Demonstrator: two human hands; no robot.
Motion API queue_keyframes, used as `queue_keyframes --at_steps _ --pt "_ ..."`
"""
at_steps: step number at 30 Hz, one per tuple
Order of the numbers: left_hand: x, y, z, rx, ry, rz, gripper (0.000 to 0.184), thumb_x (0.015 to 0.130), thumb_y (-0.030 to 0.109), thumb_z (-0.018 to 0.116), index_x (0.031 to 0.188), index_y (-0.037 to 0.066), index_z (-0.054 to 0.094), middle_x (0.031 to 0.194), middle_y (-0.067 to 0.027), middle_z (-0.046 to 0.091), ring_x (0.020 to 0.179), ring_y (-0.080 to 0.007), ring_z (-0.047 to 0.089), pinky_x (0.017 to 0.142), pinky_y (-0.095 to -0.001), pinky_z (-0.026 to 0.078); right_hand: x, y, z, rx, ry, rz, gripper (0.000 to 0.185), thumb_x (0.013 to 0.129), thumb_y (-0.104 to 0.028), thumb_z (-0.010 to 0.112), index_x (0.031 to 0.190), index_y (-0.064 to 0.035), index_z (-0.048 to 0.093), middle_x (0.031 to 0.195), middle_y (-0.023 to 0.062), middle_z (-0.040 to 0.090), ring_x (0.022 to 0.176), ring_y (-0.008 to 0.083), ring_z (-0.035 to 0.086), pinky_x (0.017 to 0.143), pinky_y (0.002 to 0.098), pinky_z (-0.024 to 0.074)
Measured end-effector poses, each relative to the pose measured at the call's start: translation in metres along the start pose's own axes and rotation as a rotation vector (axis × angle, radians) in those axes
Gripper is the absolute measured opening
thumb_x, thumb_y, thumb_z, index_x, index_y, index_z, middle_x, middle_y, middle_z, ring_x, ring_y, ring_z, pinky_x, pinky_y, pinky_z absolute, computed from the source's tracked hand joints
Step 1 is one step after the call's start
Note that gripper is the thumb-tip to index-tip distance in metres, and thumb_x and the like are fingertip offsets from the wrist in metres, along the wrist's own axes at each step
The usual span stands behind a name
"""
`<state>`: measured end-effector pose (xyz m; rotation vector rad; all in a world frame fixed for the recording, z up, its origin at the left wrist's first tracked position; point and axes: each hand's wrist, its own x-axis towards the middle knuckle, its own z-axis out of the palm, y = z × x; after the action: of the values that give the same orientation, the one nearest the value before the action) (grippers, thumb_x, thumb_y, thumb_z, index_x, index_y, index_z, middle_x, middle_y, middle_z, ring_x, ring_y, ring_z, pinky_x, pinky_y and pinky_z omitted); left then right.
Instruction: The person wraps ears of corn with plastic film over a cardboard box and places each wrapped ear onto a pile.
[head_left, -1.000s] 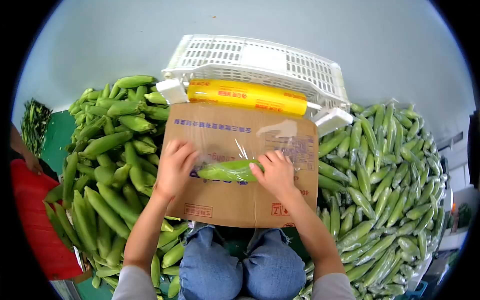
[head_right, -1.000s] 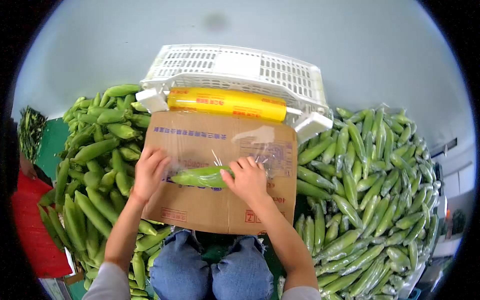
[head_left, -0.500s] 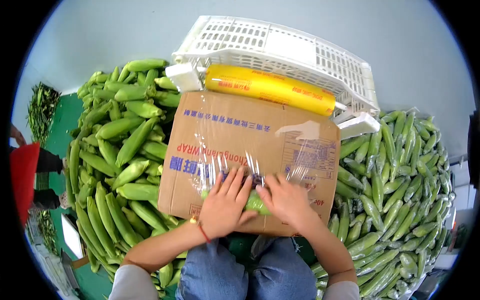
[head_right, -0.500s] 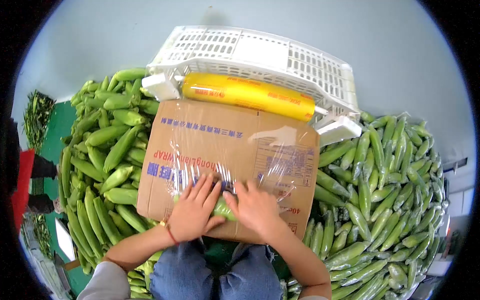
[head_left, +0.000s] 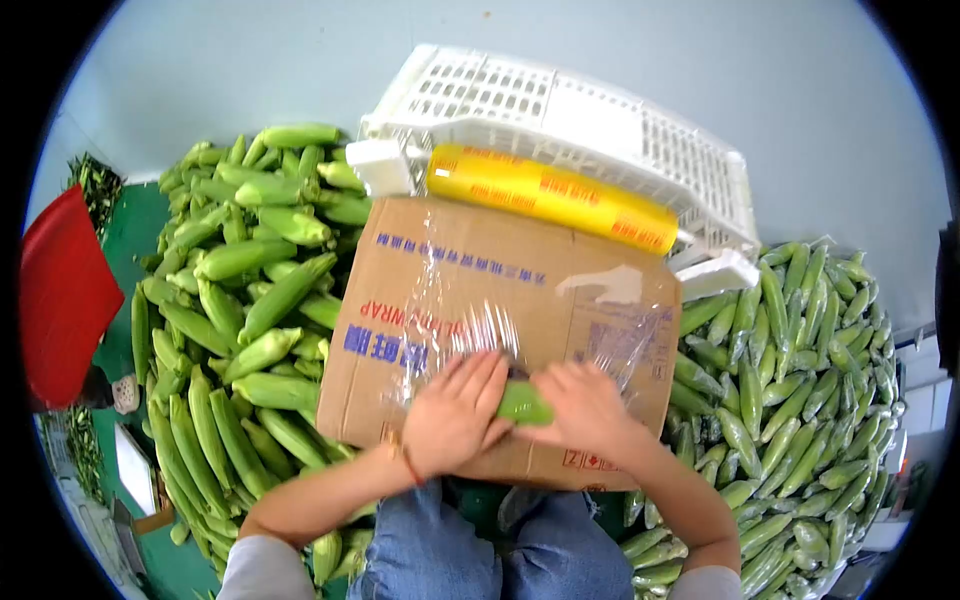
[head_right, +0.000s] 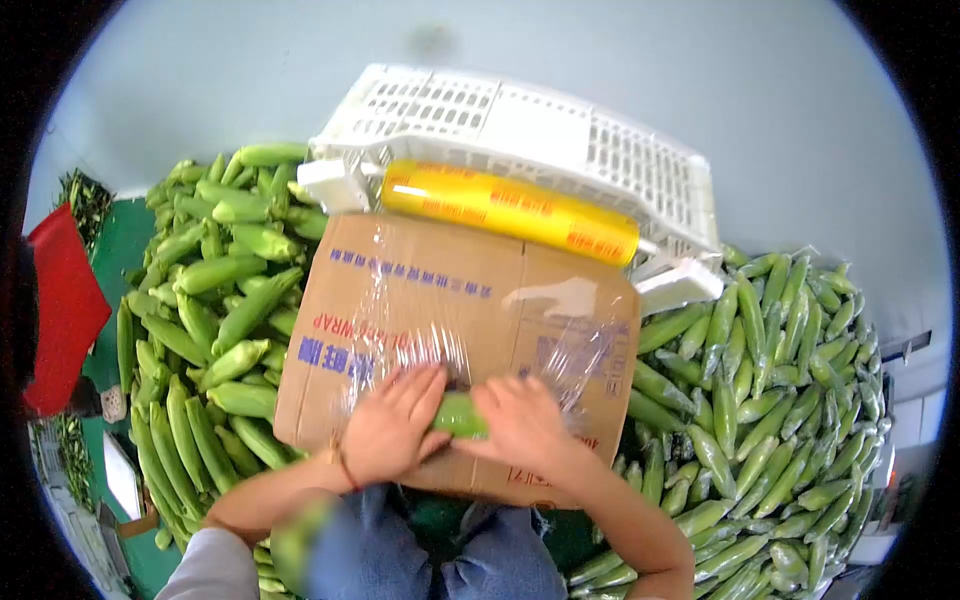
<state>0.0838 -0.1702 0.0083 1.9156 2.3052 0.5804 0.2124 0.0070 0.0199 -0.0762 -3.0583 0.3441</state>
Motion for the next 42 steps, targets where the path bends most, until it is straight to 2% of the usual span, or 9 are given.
queue_keyframes --at_steps 5,16,19,21,26,31,36,39,42 --pt "0.117 -0.09 0.014 0.025 -0.002 -0.053 0.073 0.084 0.022 0.063 0.14 -0.01 0.03 0.147 -0.0278 0.031 0.138 -0.038 0.031 0.114 -0.0386 0.028 0.043 0.023 0.008 -0.256 0.373 -0.197 0.056 0.07 -0.05 0.072 0.106 -0.0077 0.06 0.104 0.0077 0.057 0.103 0.0247 0.052 0.089 0.0399 0.0411" --pt "0.17 -0.096 -0.002 0.129 -0.508 -0.075 0.085 0.076 0.028 0.076 0.14 -0.007 0.032 0.15 -0.0289 0.023 0.139 -0.0388 0.029 0.111 -0.0387 0.033 -0.009 -0.009 -0.018 0.205 -0.475 -0.077 0.055 0.068 -0.058 0.069 0.093 -0.0101 0.059 0.077 0.0135 0.065 0.075 0.0326 0.066 0.06 0.0445 0.0521" --pt "0.146 -0.095 -0.001 -0.23 -0.088 -0.035 0.071 0.078 0.028 0.074 0.137 0.002 0.044 0.149 -0.0272 0.029 0.138 -0.0385 0.031 0.111 -0.0398 0.032 -0.075 -0.026 -0.034 0.346 -0.731 0.221 0.075 0.073 -0.066 0.064 0.124 -0.0117 0.055 0.097 0.019 0.067 0.092 0.0347 0.066 0.077 0.0457 0.053" --pt "0.102 -0.059 0.005 -0.544 0.288 0.025 0.054 0.082 0.03 0.068 0.131 0.01 0.054 0.146 -0.0243 0.036 0.136 -0.0423 0.033 0.11 -0.0438 0.034 -0.118 -0.016 -0.007 0.676 -0.206 0.414 0.073 0.082 -0.06 0.059 0.132 -0.0074 0.048 0.098 0.0165 0.067 0.094 0.0308 0.066 0.074 0.0433 0.0544" --pt "0.061 0.007 0.001 -0.43 0.544 0.314 0.054 0.081 0.015 0.066 0.134 0.012 0.052 0.144 -0.018 0.042 0.138 -0.0385 0.032 0.103 -0.0497 0.041 -0.061 -0.027 -0.035 1.817 -0.288 0.822 0.067 0.087 -0.06 0.052 0.122 -0.0029 0.05 0.084 0.0189 0.063 0.074 0.0293 0.066 0.061 0.0375 0.0547" --pt "0.071 0.008 -0.018 -2.169 0.553 -0.192 0.048 0.09 0.012 0.052 0.136 0.014 0.04 0.105 -0.0116 0.058 0.094 -0.024 0.06 0.079 -0.0394 0.053 -0.01 -0.038 0.011 2.69 -0.647 0.065 0.077 0.092 -0.068 0.027 0.101 0.003 0.056 0.066 0.0128 0.057 0.055 0.0227 0.06 0.05 0.0301 0.0509" --pt "0.07 -0.019 0.0 -1.904 0.522 -0.581 0.018 0.102 0.027 0.041 0.105 0.01 0.047 0.076 -0.005 0.05 0.07 -0.0197 0.058 0.063 -0.034 0.053 -0.008 -0.055 0.002 2.452 -0.385 0.548 0.079 0.094 -0.068 0.018 0.142 -0.0078 0.039 0.077 0.0131 0.061 0.056 0.0202 0.06 0.044 0.026 0.0476" --pt "0.051 -0.03 0.004 -1.44 0.636 -0.605 0.033 0.105 0.037 0.031 0.111 0.008 0.045 0.086 -0.0068 0.051 0.074 -0.0182 0.061 0.064 -0.031 0.052 -0.047 -0.039 -0.002 1.887 -0.214 0.78 0.052 0.095 -0.034 0.058 0.137 -0.0069 0.045 0.108 0.0157 0.064 0.068 0.0176 0.065 0.049 0.0202 0.0483" --pt "0.017 -0.037 0.009 -0.992 0.475 -0.442 0.037 0.106 0.031 0.03 0.104 0.001 0.052 0.086 -0.0047 0.055 0.077 -0.0137 0.06 0.069 -0.0252 0.048 -0.06 -0.019 -0.035 1.343 0.054 0.727 0.047 0.091 -0.017 0.063 0.133 -0.0023 0.049 0.123 0.0164 0.059 0.076 0.0193 0.067 0.059 0.0263 0.0529"
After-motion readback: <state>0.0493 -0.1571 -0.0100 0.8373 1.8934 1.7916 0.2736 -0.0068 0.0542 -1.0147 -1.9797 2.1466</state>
